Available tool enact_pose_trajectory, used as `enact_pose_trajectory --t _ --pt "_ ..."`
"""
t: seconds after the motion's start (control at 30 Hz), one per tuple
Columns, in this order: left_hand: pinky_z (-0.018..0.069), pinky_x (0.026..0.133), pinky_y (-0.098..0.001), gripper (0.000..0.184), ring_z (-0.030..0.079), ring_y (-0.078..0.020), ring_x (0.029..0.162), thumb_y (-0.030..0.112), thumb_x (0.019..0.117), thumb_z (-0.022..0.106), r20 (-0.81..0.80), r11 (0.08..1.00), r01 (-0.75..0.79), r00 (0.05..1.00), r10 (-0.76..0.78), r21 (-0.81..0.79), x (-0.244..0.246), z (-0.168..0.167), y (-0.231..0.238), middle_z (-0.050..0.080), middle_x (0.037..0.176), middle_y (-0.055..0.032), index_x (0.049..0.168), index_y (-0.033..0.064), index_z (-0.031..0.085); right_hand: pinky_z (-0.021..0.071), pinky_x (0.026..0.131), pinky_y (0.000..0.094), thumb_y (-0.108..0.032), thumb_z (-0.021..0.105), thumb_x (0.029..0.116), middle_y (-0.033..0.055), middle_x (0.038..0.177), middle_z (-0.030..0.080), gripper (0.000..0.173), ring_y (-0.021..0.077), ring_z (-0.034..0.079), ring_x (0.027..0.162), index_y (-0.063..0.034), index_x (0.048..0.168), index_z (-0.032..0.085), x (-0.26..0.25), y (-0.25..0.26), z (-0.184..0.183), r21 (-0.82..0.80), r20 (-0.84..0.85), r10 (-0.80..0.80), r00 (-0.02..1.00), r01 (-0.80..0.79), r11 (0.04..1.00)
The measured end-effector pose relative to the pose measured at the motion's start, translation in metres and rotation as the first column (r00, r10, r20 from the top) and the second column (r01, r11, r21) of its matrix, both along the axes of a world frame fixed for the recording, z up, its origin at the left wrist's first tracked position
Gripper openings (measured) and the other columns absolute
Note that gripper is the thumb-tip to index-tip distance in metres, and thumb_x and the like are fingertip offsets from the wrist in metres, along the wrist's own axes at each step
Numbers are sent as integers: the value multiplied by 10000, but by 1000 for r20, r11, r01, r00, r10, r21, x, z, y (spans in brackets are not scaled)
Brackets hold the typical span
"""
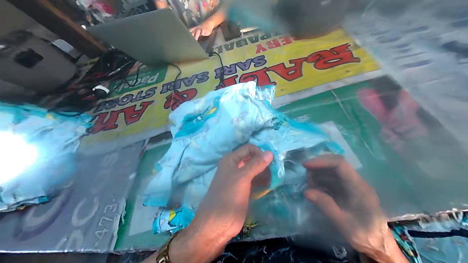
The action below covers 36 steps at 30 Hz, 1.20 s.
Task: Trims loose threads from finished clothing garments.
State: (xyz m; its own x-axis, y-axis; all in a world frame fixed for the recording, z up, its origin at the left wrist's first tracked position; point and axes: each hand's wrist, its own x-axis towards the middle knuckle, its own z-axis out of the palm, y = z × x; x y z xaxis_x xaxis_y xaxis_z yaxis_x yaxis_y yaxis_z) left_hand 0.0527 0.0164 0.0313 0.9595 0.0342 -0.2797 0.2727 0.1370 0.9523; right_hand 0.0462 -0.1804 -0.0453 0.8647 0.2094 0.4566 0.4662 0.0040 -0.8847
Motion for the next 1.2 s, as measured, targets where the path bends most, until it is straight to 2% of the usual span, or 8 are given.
enact_pose_trajectory --t 0.1,0.23,0.37,0.73,0.83,0.93,1.0,1.2 --pt "591 684 -261 127 665 -103 699 69 972 601 45 995 -47 998 51 -89 -7 -5 -5 669 788 -43 858 70 659 464 625 70 -335 731 940 -62 944 635 399 -92 535 748 -32 1177 626 1 18 8 39 -18 -29 999 30 999" --pt "584 738 -271 169 663 -86 742 119 987 593 87 987 -12 996 26 -157 -17 -22 -13 667 787 -10 834 94 662 554 720 101 -211 703 973 -4 945 675 213 -40 632 818 -8 1039 701 9 31 11 48 80 -94 992 90 995" --pt "570 778 -278 215 660 -97 803 169 1043 519 24 955 -26 999 35 -296 -19 -29 -16 674 865 -34 924 70 668 516 704 90 -186 655 1003 -17 876 662 168 -45 612 799 -36 939 696 10 29 9 -14 143 -107 984 110 994" --pt "610 666 -265 155 679 -92 679 36 1002 552 369 930 -217 872 322 -297 -30 -43 -33 665 761 -31 871 59 633 506 720 107 -219 618 1033 26 877 650 156 6 631 817 -82 960 609 -17 20 16 -182 483 -254 838 379 907" --pt "611 657 -268 174 681 -92 676 51 1024 521 345 902 -234 865 364 -364 -31 -45 -33 668 759 -37 885 52 625 503 706 120 -273 635 1025 25 890 628 187 25 619 809 -94 990 590 -27 14 15 -219 467 -224 856 357 908" --pt "634 698 -313 168 721 -131 737 100 1049 503 300 846 -216 869 394 -488 -32 -48 -30 696 816 -73 942 35 617 492 632 133 -431 646 983 12 943 641 359 9 608 780 -121 1140 554 -34 9 13 -296 351 -201 915 312 903" --pt "635 699 -325 194 727 -146 752 115 1061 477 254 806 -207 880 401 -555 -33 -50 -28 701 836 -91 952 30 614 512 686 130 -391 629 997 23 1012 650 353 -1 622 850 -112 1195 542 -34 9 12 -329 296 -186 937 282 901" --pt "632 693 -326 225 732 -160 754 101 1066 440 150 739 -236 898 415 -631 -35 -49 -24 709 845 -107 940 32 613 549 732 93 -281 699 983 19 1021 671 288 -41 639 869 -53 1143 628 -17 20 8 -184 279 -133 951 189 965"
